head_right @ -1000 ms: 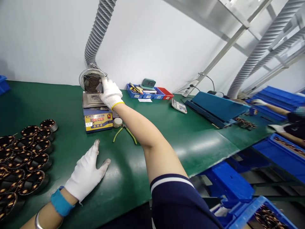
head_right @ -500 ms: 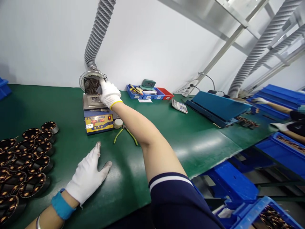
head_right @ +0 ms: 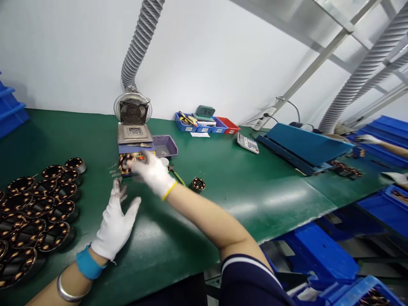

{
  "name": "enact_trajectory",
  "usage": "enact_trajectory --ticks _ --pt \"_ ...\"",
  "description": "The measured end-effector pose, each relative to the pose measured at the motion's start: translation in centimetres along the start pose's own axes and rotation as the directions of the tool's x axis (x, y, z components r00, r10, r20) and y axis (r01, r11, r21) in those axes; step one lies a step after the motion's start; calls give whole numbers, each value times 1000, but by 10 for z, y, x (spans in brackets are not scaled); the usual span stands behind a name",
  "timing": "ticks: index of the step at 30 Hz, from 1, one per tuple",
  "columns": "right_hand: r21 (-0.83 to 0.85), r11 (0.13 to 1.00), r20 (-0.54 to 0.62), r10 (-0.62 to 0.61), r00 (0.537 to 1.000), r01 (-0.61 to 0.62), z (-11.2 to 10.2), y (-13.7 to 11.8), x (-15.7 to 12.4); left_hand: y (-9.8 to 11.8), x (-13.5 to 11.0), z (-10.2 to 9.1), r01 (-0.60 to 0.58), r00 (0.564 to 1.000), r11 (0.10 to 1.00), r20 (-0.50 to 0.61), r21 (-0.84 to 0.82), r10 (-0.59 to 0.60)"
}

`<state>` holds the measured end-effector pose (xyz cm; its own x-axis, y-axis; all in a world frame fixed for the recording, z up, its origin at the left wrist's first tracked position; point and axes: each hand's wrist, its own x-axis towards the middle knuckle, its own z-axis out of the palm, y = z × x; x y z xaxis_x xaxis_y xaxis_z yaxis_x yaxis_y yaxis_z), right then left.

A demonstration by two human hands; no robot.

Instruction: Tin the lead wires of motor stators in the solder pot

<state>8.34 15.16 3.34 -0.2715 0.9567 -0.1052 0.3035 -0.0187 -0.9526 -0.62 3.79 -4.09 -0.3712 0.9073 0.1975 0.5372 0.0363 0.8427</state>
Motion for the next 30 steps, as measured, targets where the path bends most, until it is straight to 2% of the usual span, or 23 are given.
enact_trajectory --ticks 3,6,9,11,12,13,14,16,17,18,19,21,23,26,30 --pt "191 970 208 109 972 -149 22 38 -42 1 4 -5 101 992 992 -66 -80 -107" --pt "323 884 468 161 869 -338 21 55 -54 6 11 -16 170 983 959 -30 -228 -182" --pt "323 832 633 166 756 -452 2 55 -45 18 16 -27 173 979 885 178 -433 -104" --pt "228 853 693 197 693 -471 -10 50 -39 25 16 -30 200 939 823 344 -531 -6" --pt "177 871 706 213 676 -459 -14 46 -37 27 15 -30 215 921 811 388 -544 16" --pt "129 895 694 227 683 -428 -18 40 -34 27 13 -29 222 918 827 397 -517 1" --pt "81 922 658 235 715 -378 -22 34 -30 26 12 -26 210 930 869 366 -449 -36" --pt "-13 974 480 204 853 -226 -29 18 -13 18 8 -19 98 976 975 211 -200 -55" --pt "-76 988 348 153 925 -135 -33 9 0 13 6 -15 4 989 999 145 -41 2" --pt "-154 987 204 78 976 -47 -37 0 17 8 4 -10 -105 988 989 125 106 92" --pt "-235 971 72 -21 997 38 -42 -8 36 4 2 -7 -219 970 951 152 216 189" --pt "-424 892 -96 -220 971 160 -50 -24 79 -3 -3 -1 -388 912 857 279 339 302" --pt "-558 804 -139 -334 932 205 -54 -35 118 -5 -6 -1 -459 862 796 415 395 291" --pt "-637 744 -141 -371 918 203 -51 -41 159 -4 -9 -4 -482 804 757 565 442 182" --pt "-671 720 -139 -360 923 179 -38 -36 180 -1 -6 -8 -460 779 752 620 471 88"
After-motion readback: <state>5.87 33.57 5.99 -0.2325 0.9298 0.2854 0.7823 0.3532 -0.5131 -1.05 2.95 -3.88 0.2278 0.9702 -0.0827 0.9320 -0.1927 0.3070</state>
